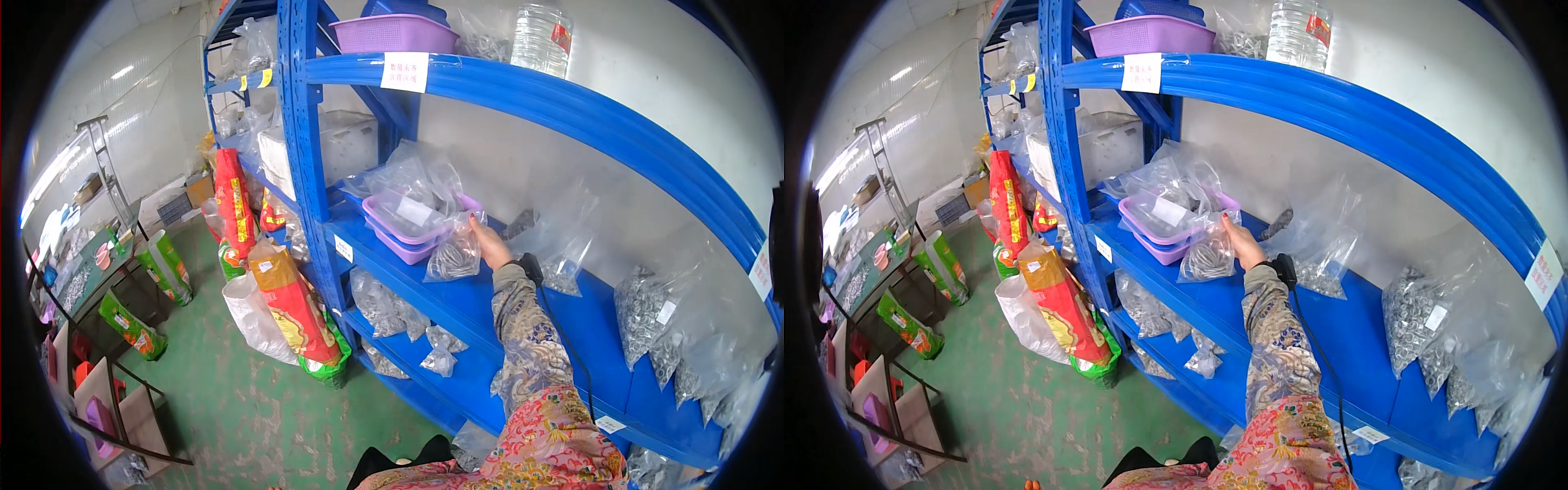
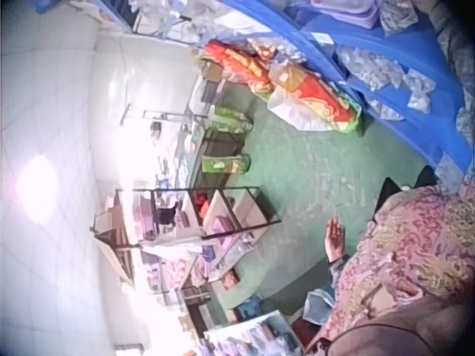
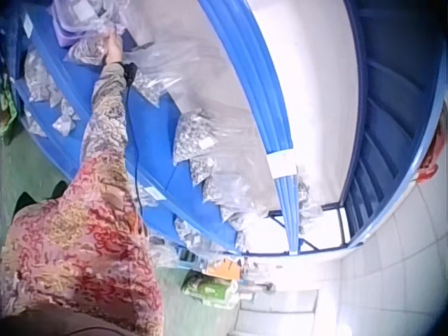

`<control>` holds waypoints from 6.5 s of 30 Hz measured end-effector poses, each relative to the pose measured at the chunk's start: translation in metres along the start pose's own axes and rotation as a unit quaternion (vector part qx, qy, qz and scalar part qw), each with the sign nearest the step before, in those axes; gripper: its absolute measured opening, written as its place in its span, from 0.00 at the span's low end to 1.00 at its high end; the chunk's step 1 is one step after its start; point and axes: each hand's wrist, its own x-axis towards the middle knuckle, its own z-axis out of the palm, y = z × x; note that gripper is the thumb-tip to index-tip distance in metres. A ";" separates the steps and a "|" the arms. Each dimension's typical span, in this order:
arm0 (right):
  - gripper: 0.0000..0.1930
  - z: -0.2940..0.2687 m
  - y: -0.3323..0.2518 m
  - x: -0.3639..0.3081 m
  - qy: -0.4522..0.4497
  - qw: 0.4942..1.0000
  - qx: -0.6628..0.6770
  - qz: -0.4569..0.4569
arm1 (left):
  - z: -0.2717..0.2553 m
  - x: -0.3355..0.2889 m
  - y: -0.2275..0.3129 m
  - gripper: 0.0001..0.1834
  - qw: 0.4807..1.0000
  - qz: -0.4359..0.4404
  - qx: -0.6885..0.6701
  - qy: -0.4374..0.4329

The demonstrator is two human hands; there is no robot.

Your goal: The recorder gathers small metal rings from containers and bags, then spreads them on a table to sort and inspect them.

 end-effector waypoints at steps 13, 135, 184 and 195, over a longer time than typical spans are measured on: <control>0.13 -0.002 0.018 -0.041 -0.005 0.976 -0.207 -0.062 | 0.014 0.030 -0.003 0.17 0.999 -0.033 0.031 -0.011; 0.12 2.045 0.214 -1.339 -0.962 0.141 -0.232 0.002 | -1.222 -0.220 0.922 0.16 0.382 0.509 -0.469 0.613; 0.14 2.036 0.206 -1.620 -0.977 0.053 -0.174 -0.115 | -1.201 -0.430 1.029 0.22 0.312 0.387 -0.352 0.793; 0.14 2.032 0.171 -1.482 -0.954 0.273 -0.092 0.086 | -1.263 -0.309 1.228 0.26 0.796 0.445 -0.088 0.402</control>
